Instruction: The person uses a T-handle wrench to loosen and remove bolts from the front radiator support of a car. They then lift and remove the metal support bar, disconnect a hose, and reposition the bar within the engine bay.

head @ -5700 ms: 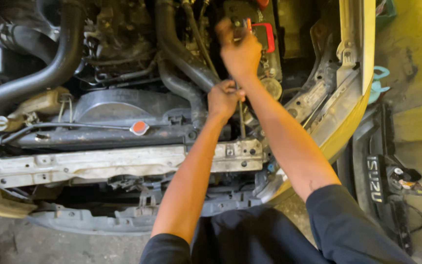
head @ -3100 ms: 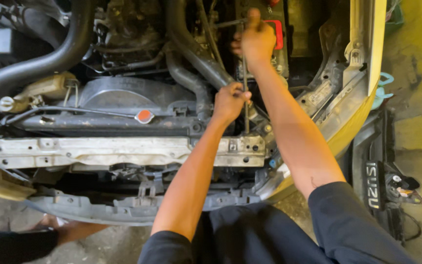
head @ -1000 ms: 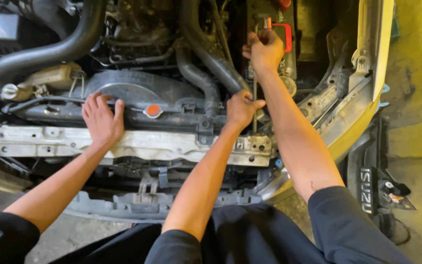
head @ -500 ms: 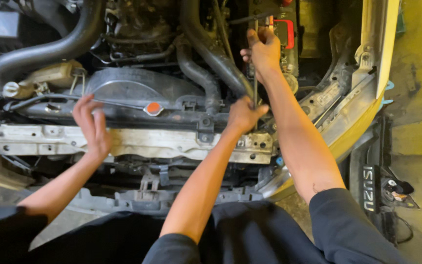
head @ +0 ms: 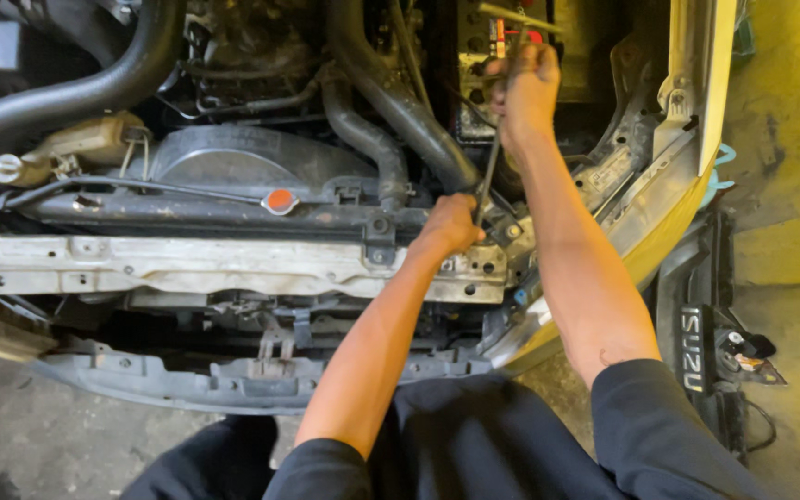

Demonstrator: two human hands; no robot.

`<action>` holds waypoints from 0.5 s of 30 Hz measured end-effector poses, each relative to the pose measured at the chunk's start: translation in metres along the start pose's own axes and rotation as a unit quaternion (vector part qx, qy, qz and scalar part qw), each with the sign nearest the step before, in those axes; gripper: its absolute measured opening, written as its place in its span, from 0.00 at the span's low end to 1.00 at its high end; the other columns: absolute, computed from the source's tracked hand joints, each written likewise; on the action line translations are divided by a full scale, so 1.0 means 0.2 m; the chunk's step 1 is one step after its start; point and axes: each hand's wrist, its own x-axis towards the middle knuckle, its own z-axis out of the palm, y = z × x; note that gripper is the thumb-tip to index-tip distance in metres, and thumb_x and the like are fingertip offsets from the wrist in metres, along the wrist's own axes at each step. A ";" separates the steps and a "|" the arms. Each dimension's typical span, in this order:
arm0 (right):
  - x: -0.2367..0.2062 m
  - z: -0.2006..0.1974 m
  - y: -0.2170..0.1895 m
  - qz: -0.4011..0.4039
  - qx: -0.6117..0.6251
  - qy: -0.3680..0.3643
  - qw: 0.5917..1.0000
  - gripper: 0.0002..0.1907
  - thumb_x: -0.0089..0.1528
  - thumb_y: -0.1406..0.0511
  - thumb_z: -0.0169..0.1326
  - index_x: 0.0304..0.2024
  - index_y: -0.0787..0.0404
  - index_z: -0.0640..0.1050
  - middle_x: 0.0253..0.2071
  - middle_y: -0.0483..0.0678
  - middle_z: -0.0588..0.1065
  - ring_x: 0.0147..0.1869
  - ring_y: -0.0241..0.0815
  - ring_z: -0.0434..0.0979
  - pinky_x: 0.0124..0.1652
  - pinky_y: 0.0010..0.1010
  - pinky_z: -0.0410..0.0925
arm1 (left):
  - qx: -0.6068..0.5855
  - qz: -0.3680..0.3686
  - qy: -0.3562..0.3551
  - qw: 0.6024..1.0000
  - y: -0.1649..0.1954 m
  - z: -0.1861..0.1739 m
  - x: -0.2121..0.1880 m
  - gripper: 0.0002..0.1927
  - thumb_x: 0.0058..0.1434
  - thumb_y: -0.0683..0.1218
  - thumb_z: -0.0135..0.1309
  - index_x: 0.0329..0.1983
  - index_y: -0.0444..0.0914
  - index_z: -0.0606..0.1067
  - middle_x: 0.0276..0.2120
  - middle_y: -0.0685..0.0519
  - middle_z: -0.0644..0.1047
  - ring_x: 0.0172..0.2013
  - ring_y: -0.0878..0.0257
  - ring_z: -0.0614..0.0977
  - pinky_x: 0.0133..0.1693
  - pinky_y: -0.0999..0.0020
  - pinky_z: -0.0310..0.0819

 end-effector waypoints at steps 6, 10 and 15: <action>-0.04 -0.15 -0.07 -0.020 0.022 0.018 0.999 0.07 0.76 0.59 0.39 0.45 0.54 0.65 0.33 0.49 0.76 0.21 0.34 0.62 0.20 0.26 0.52 | 0.041 0.009 0.002 0.999 0.03 0.05 -0.02 0.19 0.51 0.45 0.66 0.46 0.37 0.81 0.46 0.36 0.80 0.52 0.42 0.81 0.53 0.53 0.76; -0.06 -0.21 -0.11 -0.044 0.045 0.047 0.997 0.08 0.76 0.59 0.40 0.44 0.53 0.65 0.31 0.49 0.75 0.21 0.35 0.62 0.20 0.27 0.52 | 0.068 0.005 0.012 0.998 0.04 0.10 -0.04 0.17 0.56 0.47 0.64 0.47 0.35 0.81 0.47 0.34 0.79 0.52 0.41 0.81 0.53 0.52 0.76; -0.01 -0.34 -0.28 -0.076 0.053 0.041 0.995 0.07 0.78 0.60 0.42 0.46 0.55 0.66 0.32 0.49 0.74 0.23 0.36 0.63 0.21 0.27 0.52 | 0.058 0.040 0.010 0.997 0.06 0.09 -0.08 0.13 0.51 0.48 0.64 0.40 0.42 0.84 0.43 0.40 0.82 0.47 0.43 0.83 0.51 0.53 0.77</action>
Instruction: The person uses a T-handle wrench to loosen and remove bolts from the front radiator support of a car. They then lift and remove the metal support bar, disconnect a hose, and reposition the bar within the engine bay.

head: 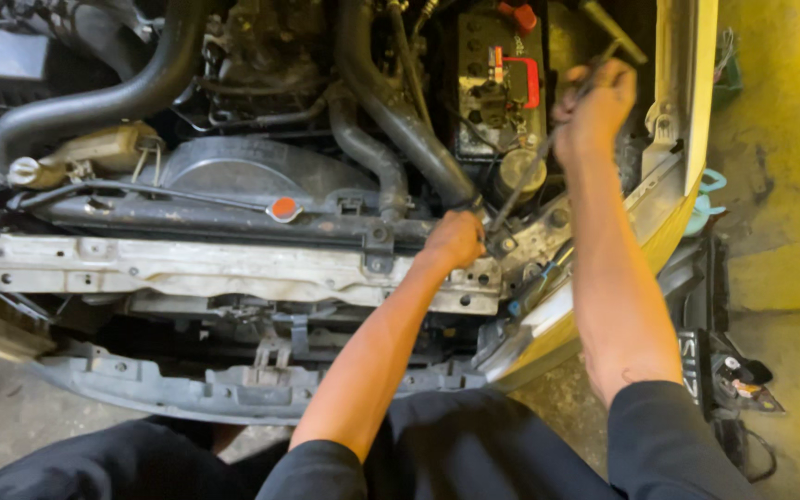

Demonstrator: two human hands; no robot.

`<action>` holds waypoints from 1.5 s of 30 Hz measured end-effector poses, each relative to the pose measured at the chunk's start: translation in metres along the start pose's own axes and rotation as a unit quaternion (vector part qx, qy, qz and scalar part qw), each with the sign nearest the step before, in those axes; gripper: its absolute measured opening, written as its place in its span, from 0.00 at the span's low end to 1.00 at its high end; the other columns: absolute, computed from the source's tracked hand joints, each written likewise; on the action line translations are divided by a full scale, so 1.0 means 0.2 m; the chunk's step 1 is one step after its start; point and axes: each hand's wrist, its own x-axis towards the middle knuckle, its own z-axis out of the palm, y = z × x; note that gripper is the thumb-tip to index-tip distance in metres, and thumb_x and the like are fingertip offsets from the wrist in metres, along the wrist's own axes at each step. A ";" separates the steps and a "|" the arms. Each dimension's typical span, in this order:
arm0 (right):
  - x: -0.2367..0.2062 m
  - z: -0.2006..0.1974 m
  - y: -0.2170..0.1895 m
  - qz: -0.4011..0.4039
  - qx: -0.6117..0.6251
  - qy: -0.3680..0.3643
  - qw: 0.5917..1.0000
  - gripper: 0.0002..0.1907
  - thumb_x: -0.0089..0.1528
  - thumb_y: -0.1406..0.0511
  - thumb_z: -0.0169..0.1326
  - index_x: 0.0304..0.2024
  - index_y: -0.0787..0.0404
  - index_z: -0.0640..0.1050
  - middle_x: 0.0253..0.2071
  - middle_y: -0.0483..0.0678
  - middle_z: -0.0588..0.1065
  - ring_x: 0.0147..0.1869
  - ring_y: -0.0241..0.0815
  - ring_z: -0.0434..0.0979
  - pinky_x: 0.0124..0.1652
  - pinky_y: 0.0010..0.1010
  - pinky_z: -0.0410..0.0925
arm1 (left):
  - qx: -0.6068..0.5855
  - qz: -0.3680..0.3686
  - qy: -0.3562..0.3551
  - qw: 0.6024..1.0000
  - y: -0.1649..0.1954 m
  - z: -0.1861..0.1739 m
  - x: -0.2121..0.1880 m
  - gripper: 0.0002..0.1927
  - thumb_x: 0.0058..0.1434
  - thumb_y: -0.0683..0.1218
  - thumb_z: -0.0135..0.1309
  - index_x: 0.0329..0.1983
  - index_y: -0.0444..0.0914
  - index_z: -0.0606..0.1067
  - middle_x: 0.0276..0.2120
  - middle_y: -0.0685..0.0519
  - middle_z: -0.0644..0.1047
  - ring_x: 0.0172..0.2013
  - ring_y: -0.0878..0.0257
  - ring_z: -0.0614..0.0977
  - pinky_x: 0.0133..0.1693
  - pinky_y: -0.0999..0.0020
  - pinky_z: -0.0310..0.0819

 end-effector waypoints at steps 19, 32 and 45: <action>0.04 -0.33 -0.15 0.018 0.029 -0.020 0.999 0.10 0.79 0.59 0.38 0.50 0.57 0.67 0.37 0.50 0.75 0.28 0.39 0.64 0.28 0.29 0.56 | 0.042 -0.033 0.013 0.999 0.06 0.05 0.05 0.14 0.56 0.41 0.56 0.45 0.34 0.82 0.49 0.34 0.78 0.52 0.40 0.80 0.53 0.51 0.75; -0.14 -0.24 -0.05 0.083 0.050 -0.005 0.995 0.10 0.77 0.57 0.41 0.49 0.55 0.68 0.36 0.48 0.74 0.28 0.38 0.65 0.28 0.29 0.58 | 0.014 -0.141 -0.005 0.990 0.09 -0.10 -0.04 0.20 0.51 0.40 0.62 0.49 0.36 0.81 0.53 0.37 0.78 0.57 0.44 0.79 0.56 0.56 0.76; -0.28 -0.31 -0.04 0.108 0.080 0.000 0.991 0.11 0.76 0.58 0.44 0.46 0.56 0.72 0.36 0.48 0.75 0.30 0.39 0.65 0.30 0.30 0.58 | -0.138 -0.087 0.202 0.966 -0.03 0.00 -0.18 0.07 0.51 0.46 0.65 0.33 0.40 0.86 0.36 0.40 0.83 0.43 0.44 0.84 0.49 0.54 0.77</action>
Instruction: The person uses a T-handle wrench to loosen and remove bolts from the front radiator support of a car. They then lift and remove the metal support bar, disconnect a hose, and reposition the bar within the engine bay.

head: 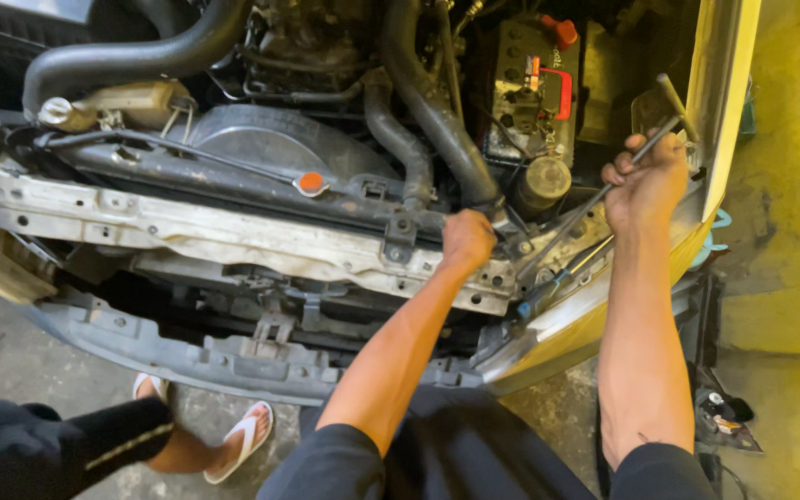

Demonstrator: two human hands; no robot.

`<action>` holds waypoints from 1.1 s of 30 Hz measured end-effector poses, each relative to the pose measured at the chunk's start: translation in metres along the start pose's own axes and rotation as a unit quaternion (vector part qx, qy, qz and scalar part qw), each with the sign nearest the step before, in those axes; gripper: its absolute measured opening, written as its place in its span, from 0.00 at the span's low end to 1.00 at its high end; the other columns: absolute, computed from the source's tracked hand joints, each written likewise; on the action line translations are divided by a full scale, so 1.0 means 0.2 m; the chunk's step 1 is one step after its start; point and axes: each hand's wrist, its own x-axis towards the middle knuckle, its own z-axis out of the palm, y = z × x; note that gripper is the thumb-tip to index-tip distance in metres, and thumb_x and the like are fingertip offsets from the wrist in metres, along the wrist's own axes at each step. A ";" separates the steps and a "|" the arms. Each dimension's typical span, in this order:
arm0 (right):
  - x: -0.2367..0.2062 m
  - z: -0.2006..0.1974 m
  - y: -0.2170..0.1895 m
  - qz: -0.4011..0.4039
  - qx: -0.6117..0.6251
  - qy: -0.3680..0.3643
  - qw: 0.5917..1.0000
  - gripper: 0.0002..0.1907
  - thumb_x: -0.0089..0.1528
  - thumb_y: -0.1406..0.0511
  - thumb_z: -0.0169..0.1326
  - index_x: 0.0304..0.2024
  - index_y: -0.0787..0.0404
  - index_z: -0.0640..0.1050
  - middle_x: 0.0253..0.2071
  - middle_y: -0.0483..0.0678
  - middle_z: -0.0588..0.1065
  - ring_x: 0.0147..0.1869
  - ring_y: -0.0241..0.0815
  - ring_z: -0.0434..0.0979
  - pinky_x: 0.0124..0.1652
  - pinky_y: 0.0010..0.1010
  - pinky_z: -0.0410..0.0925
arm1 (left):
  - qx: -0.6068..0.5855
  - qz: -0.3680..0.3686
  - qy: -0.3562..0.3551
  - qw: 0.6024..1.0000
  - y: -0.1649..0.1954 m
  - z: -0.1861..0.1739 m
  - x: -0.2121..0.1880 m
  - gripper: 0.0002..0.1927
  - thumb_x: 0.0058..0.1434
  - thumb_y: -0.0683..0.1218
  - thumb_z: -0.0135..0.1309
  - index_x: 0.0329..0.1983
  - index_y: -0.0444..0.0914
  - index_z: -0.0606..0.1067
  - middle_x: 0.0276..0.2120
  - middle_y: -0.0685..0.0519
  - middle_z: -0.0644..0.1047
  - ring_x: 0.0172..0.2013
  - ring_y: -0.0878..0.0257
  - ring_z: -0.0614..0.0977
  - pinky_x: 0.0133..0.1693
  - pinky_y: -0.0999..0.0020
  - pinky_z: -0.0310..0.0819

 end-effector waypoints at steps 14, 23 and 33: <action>-0.03 -0.12 -0.16 -0.026 -0.031 0.007 0.999 0.08 0.77 0.60 0.44 0.47 0.55 0.72 0.35 0.46 0.75 0.30 0.38 0.66 0.32 0.30 0.59 | -0.183 -0.118 0.054 0.975 -0.04 0.04 0.05 0.10 0.44 0.44 0.70 0.31 0.39 0.86 0.28 0.48 0.84 0.30 0.57 0.85 0.39 0.68 0.78; 0.14 -0.16 -0.28 -0.040 -0.059 -0.004 0.997 0.08 0.77 0.59 0.48 0.48 0.55 0.71 0.36 0.46 0.75 0.31 0.38 0.67 0.33 0.31 0.60 | -0.618 -0.194 -0.019 0.762 0.15 -0.14 0.26 0.11 0.54 0.37 0.61 0.42 0.32 0.80 0.34 0.49 0.84 0.32 0.60 0.85 0.35 0.69 0.81; 0.19 -0.12 -0.24 -0.024 -0.057 0.026 0.998 0.10 0.72 0.56 0.50 0.43 0.54 0.70 0.35 0.46 0.76 0.30 0.39 0.69 0.31 0.30 0.62 | -0.118 0.346 0.093 0.926 0.90 -0.12 1.36 0.14 0.50 0.46 0.69 0.41 0.40 0.85 0.43 0.43 0.83 0.41 0.53 0.86 0.44 0.65 0.79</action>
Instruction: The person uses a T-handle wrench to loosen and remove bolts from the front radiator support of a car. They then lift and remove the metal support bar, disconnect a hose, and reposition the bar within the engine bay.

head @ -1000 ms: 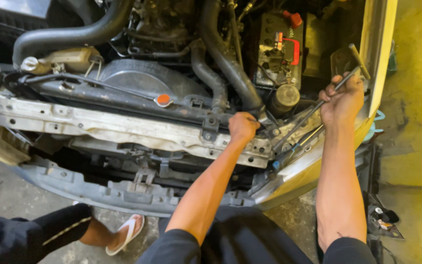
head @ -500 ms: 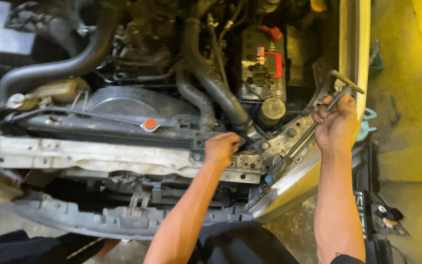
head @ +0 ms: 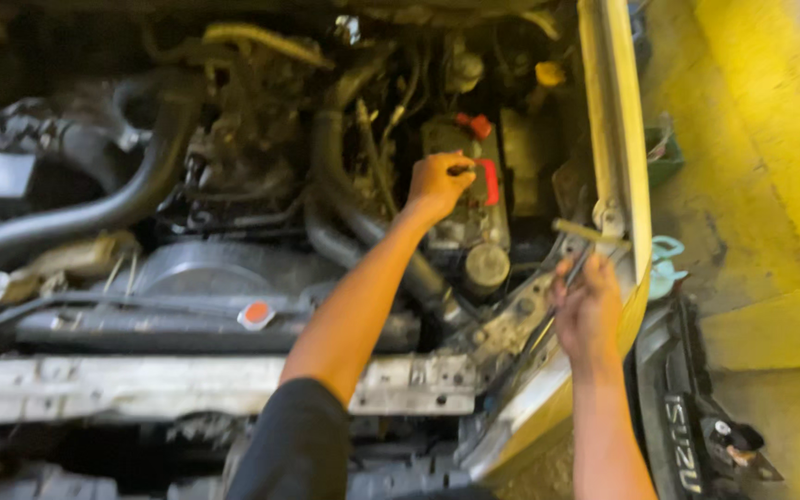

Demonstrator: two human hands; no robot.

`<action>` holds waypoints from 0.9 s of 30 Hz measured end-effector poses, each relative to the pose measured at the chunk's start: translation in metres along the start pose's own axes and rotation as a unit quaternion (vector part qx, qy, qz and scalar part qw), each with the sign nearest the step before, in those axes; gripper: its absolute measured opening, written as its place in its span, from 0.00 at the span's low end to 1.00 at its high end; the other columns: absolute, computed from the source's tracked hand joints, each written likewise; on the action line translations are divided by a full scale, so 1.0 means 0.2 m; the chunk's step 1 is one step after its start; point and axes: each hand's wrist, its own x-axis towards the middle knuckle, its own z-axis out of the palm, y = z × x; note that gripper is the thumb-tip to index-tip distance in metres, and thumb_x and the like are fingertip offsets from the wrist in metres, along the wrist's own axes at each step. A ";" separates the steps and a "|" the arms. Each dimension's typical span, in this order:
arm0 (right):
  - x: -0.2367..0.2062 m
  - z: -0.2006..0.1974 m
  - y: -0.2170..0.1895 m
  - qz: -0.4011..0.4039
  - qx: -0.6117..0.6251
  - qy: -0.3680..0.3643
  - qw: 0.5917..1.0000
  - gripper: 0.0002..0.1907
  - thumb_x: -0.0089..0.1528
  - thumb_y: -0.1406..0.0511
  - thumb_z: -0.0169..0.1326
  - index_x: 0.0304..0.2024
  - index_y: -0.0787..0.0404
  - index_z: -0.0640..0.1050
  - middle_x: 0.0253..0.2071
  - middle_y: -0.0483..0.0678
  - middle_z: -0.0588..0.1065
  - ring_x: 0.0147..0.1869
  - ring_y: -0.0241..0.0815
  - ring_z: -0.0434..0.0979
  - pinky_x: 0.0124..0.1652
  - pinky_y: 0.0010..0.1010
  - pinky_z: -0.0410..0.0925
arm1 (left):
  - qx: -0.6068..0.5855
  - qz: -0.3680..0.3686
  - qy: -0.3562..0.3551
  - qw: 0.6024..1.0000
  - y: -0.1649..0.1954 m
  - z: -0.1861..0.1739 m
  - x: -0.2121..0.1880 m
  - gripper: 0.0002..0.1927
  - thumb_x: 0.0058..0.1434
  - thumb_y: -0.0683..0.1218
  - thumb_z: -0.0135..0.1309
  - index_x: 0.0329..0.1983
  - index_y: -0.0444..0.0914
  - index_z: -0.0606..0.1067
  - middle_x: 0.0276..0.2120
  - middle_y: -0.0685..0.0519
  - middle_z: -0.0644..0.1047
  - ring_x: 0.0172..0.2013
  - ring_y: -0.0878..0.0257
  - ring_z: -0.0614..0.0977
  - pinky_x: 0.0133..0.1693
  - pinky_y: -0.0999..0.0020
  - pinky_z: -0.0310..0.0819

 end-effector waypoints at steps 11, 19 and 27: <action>0.23 -0.15 -0.04 -0.016 0.059 0.005 0.998 0.11 0.74 0.59 0.48 0.45 0.62 0.73 0.37 0.51 0.77 0.29 0.38 0.68 0.29 0.28 0.60 | 0.036 -0.162 -0.101 0.981 -0.32 0.34 0.58 0.14 0.48 0.49 0.68 0.38 0.43 0.85 0.34 0.45 0.84 0.36 0.50 0.86 0.42 0.60 0.79; 0.27 -0.18 0.00 0.004 0.026 0.052 0.998 0.10 0.73 0.59 0.47 0.47 0.59 0.73 0.36 0.50 0.76 0.29 0.39 0.68 0.30 0.29 0.60 | 0.104 -0.079 -0.111 0.985 -0.40 0.35 0.53 0.09 0.52 0.47 0.62 0.37 0.43 0.85 0.36 0.43 0.83 0.41 0.46 0.85 0.46 0.56 0.80; 0.21 -0.15 0.01 0.013 0.036 0.022 0.999 0.10 0.73 0.60 0.47 0.48 0.60 0.73 0.36 0.50 0.76 0.28 0.39 0.68 0.29 0.29 0.61 | 0.192 -0.163 -0.185 0.950 -0.45 0.33 0.46 0.10 0.55 0.46 0.61 0.40 0.42 0.83 0.40 0.39 0.80 0.45 0.41 0.82 0.46 0.50 0.77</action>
